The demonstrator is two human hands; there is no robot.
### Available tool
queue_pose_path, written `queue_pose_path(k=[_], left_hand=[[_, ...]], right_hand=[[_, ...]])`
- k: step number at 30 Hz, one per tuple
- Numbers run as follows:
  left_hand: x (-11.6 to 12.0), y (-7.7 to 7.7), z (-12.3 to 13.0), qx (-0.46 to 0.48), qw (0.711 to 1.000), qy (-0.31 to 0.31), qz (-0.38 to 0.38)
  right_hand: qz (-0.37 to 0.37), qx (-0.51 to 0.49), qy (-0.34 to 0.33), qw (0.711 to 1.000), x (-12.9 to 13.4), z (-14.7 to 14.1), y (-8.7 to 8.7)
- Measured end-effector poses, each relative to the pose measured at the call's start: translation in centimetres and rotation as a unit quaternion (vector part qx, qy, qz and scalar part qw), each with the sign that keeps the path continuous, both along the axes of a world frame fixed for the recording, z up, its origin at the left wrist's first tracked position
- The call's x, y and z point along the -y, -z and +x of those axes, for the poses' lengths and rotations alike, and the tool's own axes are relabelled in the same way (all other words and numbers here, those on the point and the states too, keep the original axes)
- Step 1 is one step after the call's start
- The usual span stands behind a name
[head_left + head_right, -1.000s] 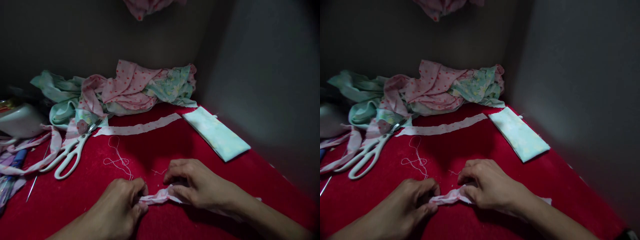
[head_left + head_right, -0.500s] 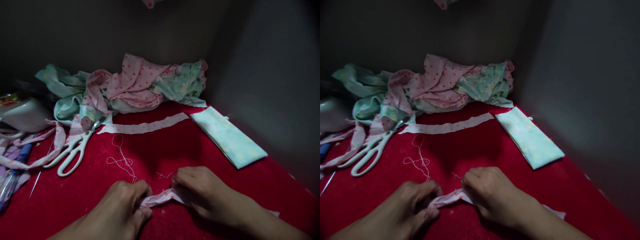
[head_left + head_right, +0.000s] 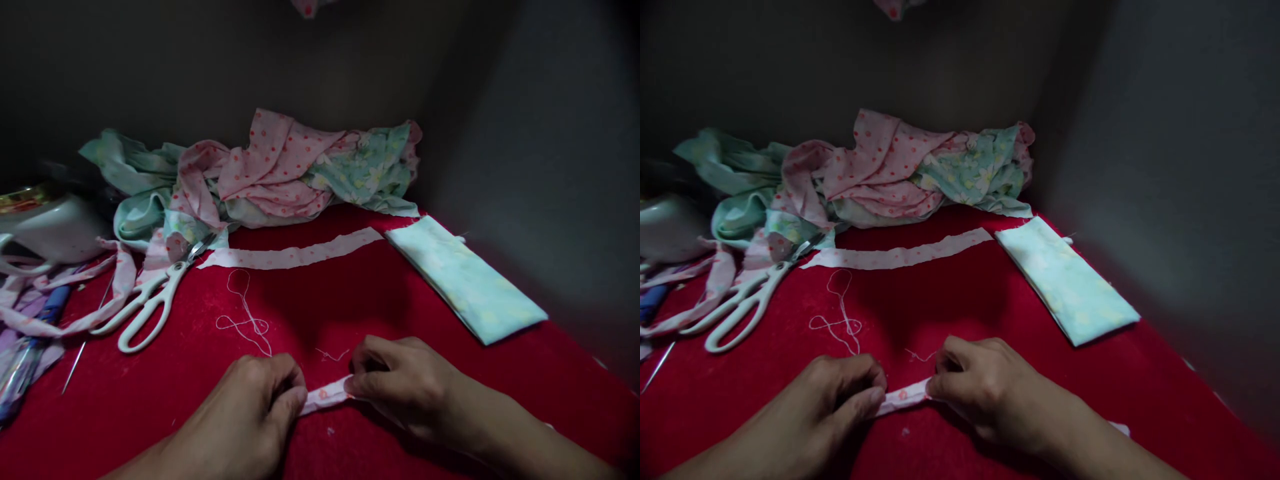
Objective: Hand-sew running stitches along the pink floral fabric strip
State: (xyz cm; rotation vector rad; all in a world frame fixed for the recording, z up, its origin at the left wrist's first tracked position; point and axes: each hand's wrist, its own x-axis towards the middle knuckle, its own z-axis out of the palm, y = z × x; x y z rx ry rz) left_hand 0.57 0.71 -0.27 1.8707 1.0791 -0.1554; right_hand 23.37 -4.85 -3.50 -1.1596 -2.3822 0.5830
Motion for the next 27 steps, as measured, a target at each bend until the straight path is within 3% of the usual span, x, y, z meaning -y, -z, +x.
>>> queue_pose_path(k=[6, 10, 16, 27], left_hand=[[0.1, 0.2, 0.3, -0.018, 1.000, -0.014, 0.008], [0.0, 0.1, 0.5, -0.026, 0.999, -0.011, 0.019], [0.2, 0.3, 0.2, -0.015, 0.999, -0.010, 0.035], [0.2, 0.9, 0.1, -0.004, 0.999, -0.004, 0.053]], right_hand=[[-0.019, 0.030, 0.008, 0.999, 0.0, -0.7, -1.8], [-0.015, 0.044, 0.055, 0.997, 0.0, -2.2, -3.1], [0.088, 0.054, 0.128, 0.986, 0.3, -4.0, -1.6], [0.033, -0.017, 0.095, 0.995, 0.2, -4.4, -0.8]])
